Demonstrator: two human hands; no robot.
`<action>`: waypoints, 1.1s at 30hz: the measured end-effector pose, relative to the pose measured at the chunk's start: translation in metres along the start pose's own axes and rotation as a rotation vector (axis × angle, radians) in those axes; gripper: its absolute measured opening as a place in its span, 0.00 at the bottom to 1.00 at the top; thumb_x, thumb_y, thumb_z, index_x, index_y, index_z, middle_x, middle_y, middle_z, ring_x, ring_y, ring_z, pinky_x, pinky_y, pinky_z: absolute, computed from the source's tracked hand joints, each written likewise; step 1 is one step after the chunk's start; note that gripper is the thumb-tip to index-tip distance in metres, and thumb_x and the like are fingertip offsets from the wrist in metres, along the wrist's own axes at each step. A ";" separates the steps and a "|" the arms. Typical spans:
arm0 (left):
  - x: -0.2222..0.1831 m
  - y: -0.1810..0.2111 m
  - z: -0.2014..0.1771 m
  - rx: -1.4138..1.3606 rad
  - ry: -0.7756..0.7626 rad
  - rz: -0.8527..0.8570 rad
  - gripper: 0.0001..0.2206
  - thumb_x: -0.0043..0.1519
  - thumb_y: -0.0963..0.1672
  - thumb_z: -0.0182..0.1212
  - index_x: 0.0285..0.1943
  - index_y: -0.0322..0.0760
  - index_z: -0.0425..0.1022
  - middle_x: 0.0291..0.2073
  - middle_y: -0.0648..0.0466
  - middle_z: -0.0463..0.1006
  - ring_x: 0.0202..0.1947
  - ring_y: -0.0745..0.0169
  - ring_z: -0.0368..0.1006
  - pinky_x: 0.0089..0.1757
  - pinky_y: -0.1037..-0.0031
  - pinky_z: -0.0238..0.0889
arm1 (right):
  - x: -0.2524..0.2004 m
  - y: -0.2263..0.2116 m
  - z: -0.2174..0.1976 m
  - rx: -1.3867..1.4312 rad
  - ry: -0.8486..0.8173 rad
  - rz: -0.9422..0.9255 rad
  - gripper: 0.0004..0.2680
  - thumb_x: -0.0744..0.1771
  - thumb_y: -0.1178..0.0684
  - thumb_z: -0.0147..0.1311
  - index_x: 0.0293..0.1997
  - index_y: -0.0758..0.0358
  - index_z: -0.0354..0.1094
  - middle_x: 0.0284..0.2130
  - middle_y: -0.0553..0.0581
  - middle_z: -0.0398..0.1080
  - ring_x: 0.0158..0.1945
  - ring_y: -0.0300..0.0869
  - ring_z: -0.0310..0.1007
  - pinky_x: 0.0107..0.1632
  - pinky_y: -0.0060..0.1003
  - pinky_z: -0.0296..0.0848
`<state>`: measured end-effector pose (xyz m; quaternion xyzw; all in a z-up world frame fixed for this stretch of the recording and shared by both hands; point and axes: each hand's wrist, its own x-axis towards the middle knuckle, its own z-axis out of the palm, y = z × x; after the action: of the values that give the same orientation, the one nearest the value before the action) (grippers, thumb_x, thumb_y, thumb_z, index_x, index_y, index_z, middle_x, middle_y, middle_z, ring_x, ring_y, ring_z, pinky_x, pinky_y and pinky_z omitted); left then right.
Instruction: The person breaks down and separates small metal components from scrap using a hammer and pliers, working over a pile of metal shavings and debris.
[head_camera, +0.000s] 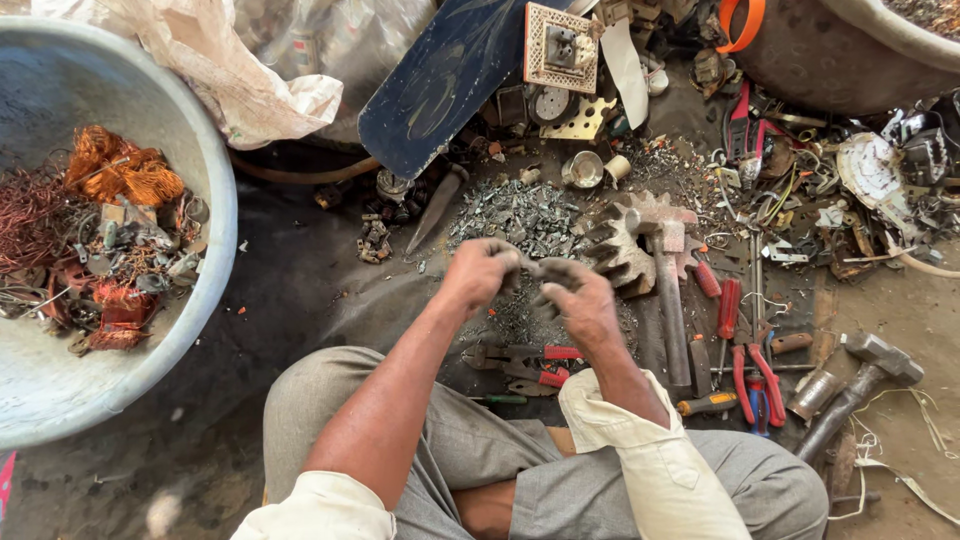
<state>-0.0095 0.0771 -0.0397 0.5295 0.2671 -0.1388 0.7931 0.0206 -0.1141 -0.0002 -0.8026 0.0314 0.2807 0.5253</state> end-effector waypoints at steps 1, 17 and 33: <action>-0.002 0.006 0.000 -0.002 0.023 0.032 0.05 0.64 0.38 0.57 0.40 0.28 0.79 0.28 0.48 0.79 0.25 0.62 0.73 0.27 0.72 0.69 | -0.001 0.001 -0.003 -0.104 0.067 0.018 0.12 0.64 0.64 0.55 0.52 0.66 0.75 0.34 0.55 0.76 0.27 0.39 0.72 0.26 0.32 0.73; 0.007 0.022 -0.022 -0.370 0.318 -0.034 0.03 0.59 0.41 0.60 0.33 0.39 0.72 0.21 0.56 0.71 0.15 0.71 0.61 0.19 0.74 0.59 | 0.012 0.029 0.022 -0.599 0.078 -0.282 0.06 0.67 0.52 0.56 0.42 0.62 0.76 0.36 0.62 0.77 0.40 0.51 0.78 0.47 0.45 0.76; 0.004 0.016 -0.013 -0.036 0.322 -0.070 0.08 0.60 0.45 0.64 0.36 0.33 0.77 0.21 0.57 0.73 0.17 0.72 0.63 0.20 0.77 0.55 | -0.002 0.024 0.030 -0.784 0.021 -0.429 0.07 0.64 0.54 0.60 0.45 0.60 0.77 0.35 0.62 0.73 0.37 0.55 0.76 0.42 0.48 0.74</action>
<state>-0.0022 0.0958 -0.0334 0.5210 0.4115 -0.0749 0.7441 -0.0020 -0.0994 -0.0281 -0.9323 -0.2392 0.1479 0.2274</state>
